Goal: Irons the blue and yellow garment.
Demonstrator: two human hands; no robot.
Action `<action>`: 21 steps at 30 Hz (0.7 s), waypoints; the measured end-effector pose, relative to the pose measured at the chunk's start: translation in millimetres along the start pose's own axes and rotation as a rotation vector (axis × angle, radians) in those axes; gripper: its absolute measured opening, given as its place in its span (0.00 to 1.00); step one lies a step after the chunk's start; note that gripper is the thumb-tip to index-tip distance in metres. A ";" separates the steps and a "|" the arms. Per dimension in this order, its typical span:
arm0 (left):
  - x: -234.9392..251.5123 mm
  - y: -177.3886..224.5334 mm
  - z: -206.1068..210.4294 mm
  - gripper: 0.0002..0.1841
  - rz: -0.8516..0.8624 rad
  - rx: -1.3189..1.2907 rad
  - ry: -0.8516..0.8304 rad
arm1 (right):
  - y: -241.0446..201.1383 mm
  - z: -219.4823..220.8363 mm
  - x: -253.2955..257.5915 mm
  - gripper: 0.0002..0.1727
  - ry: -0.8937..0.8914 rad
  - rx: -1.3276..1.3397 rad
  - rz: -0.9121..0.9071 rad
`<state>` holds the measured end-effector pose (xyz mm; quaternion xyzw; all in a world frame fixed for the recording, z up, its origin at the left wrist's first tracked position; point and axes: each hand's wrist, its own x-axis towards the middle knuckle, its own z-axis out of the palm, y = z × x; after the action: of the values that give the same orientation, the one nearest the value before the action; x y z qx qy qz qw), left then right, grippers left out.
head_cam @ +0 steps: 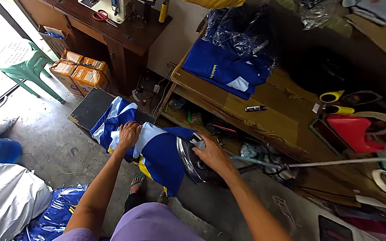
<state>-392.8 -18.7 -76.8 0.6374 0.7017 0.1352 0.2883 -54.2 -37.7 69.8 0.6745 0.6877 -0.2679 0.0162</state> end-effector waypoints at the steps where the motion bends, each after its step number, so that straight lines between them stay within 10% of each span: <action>1: -0.4 3.0 -2.9 0.29 -0.013 0.006 -0.007 | 12.7 -3.4 -11.2 0.34 0.000 0.009 0.018; 7: -4.6 28.0 -0.8 0.28 0.125 0.030 0.136 | 35.9 -24.2 -62.2 0.35 -0.027 -0.087 0.068; 13: 8.5 49.5 -4.1 0.31 0.177 -0.072 -0.082 | -29.0 -9.3 -45.7 0.30 -0.079 -0.105 -0.156; 21: -27.4 -15.3 -23.8 0.26 -0.094 -0.467 0.379 | -43.3 33.3 -53.6 0.33 -0.218 -0.273 -0.488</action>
<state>-418.4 -43.4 -60.0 0.4841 0.7215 0.3959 0.2970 -101.3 -97.6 76.8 0.4483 0.8534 -0.2396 0.1155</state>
